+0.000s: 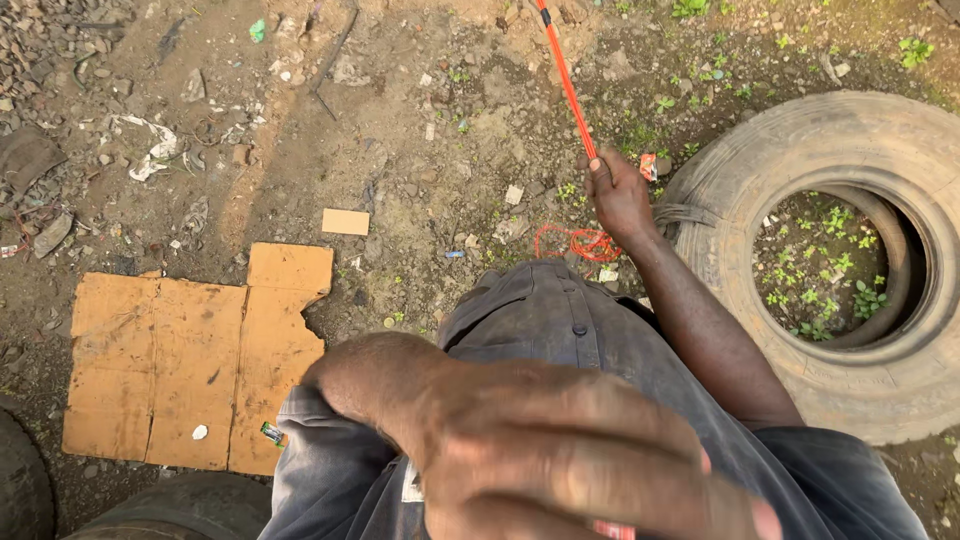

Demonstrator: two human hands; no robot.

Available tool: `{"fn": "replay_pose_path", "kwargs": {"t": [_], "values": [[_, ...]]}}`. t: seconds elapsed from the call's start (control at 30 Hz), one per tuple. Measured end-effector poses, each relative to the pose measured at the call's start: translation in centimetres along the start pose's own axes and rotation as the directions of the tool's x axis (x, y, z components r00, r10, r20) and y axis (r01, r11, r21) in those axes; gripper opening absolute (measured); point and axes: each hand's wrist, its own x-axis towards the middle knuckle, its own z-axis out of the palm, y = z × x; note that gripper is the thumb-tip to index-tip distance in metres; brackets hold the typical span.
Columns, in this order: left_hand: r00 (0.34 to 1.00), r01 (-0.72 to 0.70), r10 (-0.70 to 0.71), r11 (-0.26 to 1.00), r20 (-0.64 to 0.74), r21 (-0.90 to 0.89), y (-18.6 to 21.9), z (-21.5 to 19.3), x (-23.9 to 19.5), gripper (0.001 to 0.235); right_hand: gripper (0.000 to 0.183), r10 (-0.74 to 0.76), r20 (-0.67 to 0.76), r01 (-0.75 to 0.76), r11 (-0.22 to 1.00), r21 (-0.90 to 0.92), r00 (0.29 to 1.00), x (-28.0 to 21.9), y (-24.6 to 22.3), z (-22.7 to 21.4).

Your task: The person repeatedly wraps black tape around sections of an orange cable laid on a gravel surface. They pull the cable taut, apply tape, and continue wrapping along its length. The task is performed outdoors near stacked tires and scattered debris.

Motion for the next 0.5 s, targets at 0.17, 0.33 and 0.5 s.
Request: {"fn": "replay_pose_path", "kwargs": {"t": [0.17, 0.33, 0.5], "values": [[0.492, 0.793, -0.841, 0.539, -0.224, -0.284, -9.4, -1.8, -7.0, 0.066, 0.022, -0.523, -0.088, 0.487, 0.832, -0.265, 0.848, -0.6, -0.5, -0.6], [-0.129, 0.873, -0.981, -0.042, -0.146, -0.486, -25.9, 0.4, -23.0, 0.027, 0.052, 0.136, -0.072, -0.138, 0.99, -0.026, 0.988, -0.8, -2.2, 0.0], [0.164, 0.83, -0.987, 0.136, 0.004, -0.541, -30.1, 2.7, -30.2, 0.026, 0.049, 0.202, -0.062, -0.197, 0.977, 0.079, 0.977, -0.6, -3.1, -0.1]]}}
